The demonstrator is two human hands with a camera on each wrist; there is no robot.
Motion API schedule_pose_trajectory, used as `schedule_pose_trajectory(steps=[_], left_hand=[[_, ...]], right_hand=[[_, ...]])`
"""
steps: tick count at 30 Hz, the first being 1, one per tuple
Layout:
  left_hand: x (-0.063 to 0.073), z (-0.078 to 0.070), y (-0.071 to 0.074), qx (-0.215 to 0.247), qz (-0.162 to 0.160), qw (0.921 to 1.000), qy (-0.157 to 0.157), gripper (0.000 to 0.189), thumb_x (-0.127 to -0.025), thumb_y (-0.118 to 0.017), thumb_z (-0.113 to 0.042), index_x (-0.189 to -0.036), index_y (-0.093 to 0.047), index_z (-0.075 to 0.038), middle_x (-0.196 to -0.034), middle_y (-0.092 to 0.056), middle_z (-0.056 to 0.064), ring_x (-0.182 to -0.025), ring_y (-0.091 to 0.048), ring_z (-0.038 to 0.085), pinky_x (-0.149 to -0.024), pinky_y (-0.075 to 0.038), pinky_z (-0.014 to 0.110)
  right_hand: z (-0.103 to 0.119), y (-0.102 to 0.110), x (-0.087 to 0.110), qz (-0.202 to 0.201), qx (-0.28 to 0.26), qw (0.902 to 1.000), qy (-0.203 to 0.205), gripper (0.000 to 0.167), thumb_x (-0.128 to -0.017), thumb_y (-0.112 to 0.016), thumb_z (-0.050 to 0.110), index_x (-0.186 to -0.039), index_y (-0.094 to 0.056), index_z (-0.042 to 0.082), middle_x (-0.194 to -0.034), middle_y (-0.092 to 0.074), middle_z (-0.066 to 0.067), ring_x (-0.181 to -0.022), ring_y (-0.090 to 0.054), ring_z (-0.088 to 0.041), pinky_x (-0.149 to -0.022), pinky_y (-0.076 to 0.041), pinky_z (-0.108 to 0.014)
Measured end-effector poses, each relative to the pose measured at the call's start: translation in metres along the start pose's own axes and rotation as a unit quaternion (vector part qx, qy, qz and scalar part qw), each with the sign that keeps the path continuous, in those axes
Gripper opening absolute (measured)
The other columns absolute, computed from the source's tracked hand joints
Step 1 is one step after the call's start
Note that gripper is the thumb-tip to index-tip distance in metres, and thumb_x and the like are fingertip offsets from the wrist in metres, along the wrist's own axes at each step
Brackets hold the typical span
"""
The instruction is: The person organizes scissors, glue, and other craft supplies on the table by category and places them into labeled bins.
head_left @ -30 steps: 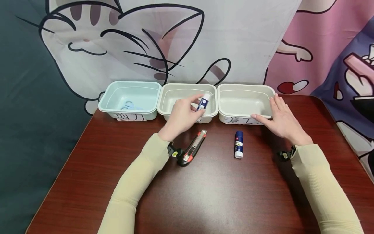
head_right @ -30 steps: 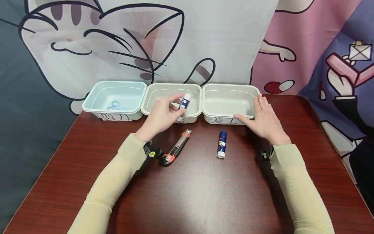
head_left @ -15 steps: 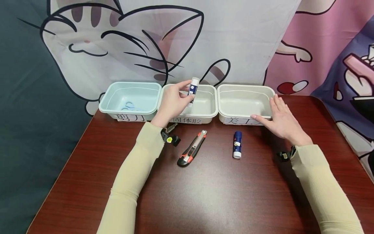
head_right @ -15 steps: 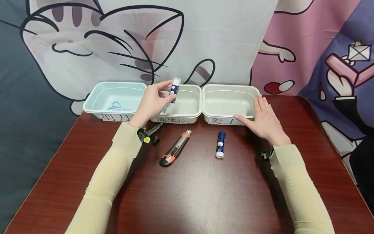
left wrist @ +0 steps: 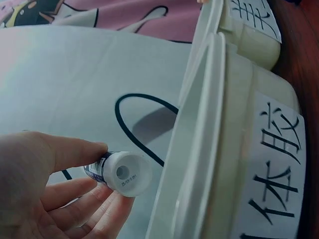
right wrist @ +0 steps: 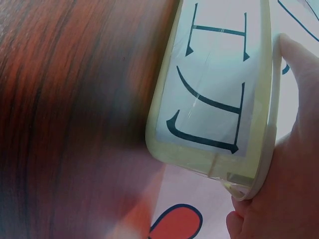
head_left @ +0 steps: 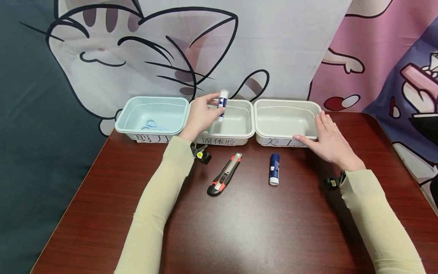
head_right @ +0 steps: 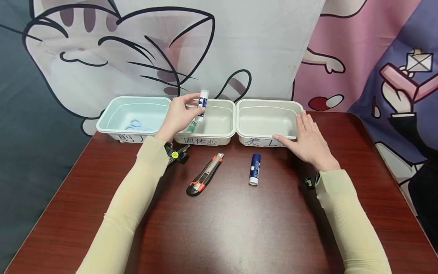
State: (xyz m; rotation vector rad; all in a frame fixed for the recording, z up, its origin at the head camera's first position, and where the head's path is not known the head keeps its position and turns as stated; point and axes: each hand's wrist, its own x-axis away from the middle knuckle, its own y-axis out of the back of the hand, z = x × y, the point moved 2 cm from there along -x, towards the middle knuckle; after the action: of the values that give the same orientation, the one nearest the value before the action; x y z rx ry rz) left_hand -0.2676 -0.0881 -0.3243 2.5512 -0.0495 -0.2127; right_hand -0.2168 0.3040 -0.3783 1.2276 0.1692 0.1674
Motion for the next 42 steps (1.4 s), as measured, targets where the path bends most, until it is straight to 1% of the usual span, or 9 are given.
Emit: schedule_pose_trajectory(steps=[5, 8, 13, 15, 17, 25, 32, 38, 42], left_hand=[[-0.005, 0.011, -0.004, -0.009, -0.003, 0.9999, 0.009, 0.053, -0.093, -0.076, -0.016, -0.143, -0.06, -0.01, -0.118, -0.071, 0.011, -0.092, -0.071, 0.018, -0.071, -0.055, 0.029], [-0.007, 0.017, -0.006, -0.015, 0.0, 0.9998, 0.013, 0.056, -0.092, -0.076, -0.016, -0.144, -0.058, -0.006, -0.121, -0.07, 0.013, -0.099, -0.071, 0.02, -0.076, -0.056, 0.03], [-0.009, 0.025, -0.006, -0.018, 0.009, 0.9995, 0.026, 0.064, -0.094, -0.075, -0.024, -0.149, -0.05, -0.001, -0.138, -0.06, 0.016, -0.118, -0.064, 0.028, -0.095, -0.052, 0.031], [-0.008, 0.027, -0.005, -0.017, 0.007, 0.9994, 0.029, 0.066, -0.095, -0.074, -0.027, -0.15, -0.049, -0.002, -0.143, -0.056, 0.016, -0.124, -0.06, 0.031, -0.1, -0.049, 0.031], [-0.007, 0.027, -0.004, -0.014, 0.004, 0.9994, 0.03, 0.067, -0.095, -0.074, -0.03, -0.15, -0.048, -0.003, -0.145, -0.055, 0.016, -0.127, -0.058, 0.032, -0.102, -0.047, 0.032], [-0.002, 0.021, -0.004, -0.012, 0.001, 0.9999, 0.013, 0.064, -0.096, -0.073, -0.032, -0.148, -0.051, -0.003, -0.136, -0.062, 0.014, -0.123, -0.061, 0.03, -0.1, -0.049, 0.031], [0.007, 0.016, -0.005, 0.002, -0.009, 1.0, 0.0, 0.059, -0.095, -0.073, -0.034, -0.145, -0.056, -0.009, -0.134, -0.064, 0.009, -0.119, -0.063, 0.022, -0.096, -0.049, 0.025], [0.014, 0.009, -0.005, 0.021, -0.012, 0.9997, 0.0, 0.057, -0.095, -0.074, -0.034, -0.144, -0.058, -0.011, -0.133, -0.065, 0.008, -0.12, -0.063, 0.022, -0.097, -0.049, 0.025], [0.02, 0.003, -0.005, 0.025, -0.015, 0.9995, -0.013, 0.056, -0.094, -0.074, -0.035, -0.143, -0.06, -0.011, -0.131, -0.066, 0.008, -0.118, -0.064, 0.022, -0.097, -0.049, 0.025]], right_hand=[[0.0, 0.0, 0.0, -0.001, 0.001, 1.0, -0.001, 0.108, -0.096, -0.053, 0.065, -0.156, -0.01, -0.013, -0.164, 0.003, -0.031, -0.152, 0.006, -0.039, -0.121, 0.0, -0.052], [0.0, 0.0, 0.0, -0.002, 0.001, 1.0, 0.0, 0.107, -0.096, -0.054, 0.065, -0.156, -0.01, -0.013, -0.164, 0.002, -0.031, -0.152, 0.006, -0.039, -0.121, -0.001, -0.053], [0.0, 0.0, 0.001, -0.002, 0.001, 1.0, 0.001, 0.107, -0.097, -0.053, 0.065, -0.156, -0.01, -0.013, -0.164, 0.003, -0.03, -0.152, 0.006, -0.038, -0.121, -0.002, -0.054], [0.001, 0.0, 0.001, -0.003, 0.001, 1.0, 0.001, 0.107, -0.097, -0.052, 0.065, -0.156, -0.01, -0.013, -0.164, 0.003, -0.03, -0.152, 0.005, -0.039, -0.121, -0.001, -0.053], [0.001, 0.001, 0.001, -0.004, 0.001, 1.0, 0.0, 0.107, -0.097, -0.052, 0.065, -0.156, -0.01, -0.013, -0.164, 0.002, -0.03, -0.152, 0.005, -0.039, -0.121, -0.001, -0.053], [0.001, 0.001, 0.001, -0.005, 0.0, 1.0, 0.001, 0.107, -0.097, -0.053, 0.065, -0.156, -0.011, -0.013, -0.164, 0.002, -0.03, -0.152, 0.003, -0.04, -0.121, 0.001, -0.051], [0.001, 0.0, 0.0, 0.0, 0.0, 1.0, 0.0, 0.107, -0.097, -0.053, 0.065, -0.156, -0.01, -0.013, -0.164, 0.002, -0.031, -0.152, 0.005, -0.039, -0.121, 0.002, -0.05], [0.001, 0.0, 0.0, -0.003, 0.001, 1.0, 0.0, 0.107, -0.097, -0.053, 0.065, -0.156, -0.011, -0.013, -0.164, 0.002, -0.031, -0.152, 0.006, -0.038, -0.121, 0.001, -0.05], [0.001, 0.0, 0.0, -0.002, 0.002, 1.0, 0.0, 0.107, -0.097, -0.052, 0.065, -0.156, -0.011, -0.013, -0.164, 0.002, -0.031, -0.152, 0.006, -0.038, -0.121, 0.001, -0.051]])
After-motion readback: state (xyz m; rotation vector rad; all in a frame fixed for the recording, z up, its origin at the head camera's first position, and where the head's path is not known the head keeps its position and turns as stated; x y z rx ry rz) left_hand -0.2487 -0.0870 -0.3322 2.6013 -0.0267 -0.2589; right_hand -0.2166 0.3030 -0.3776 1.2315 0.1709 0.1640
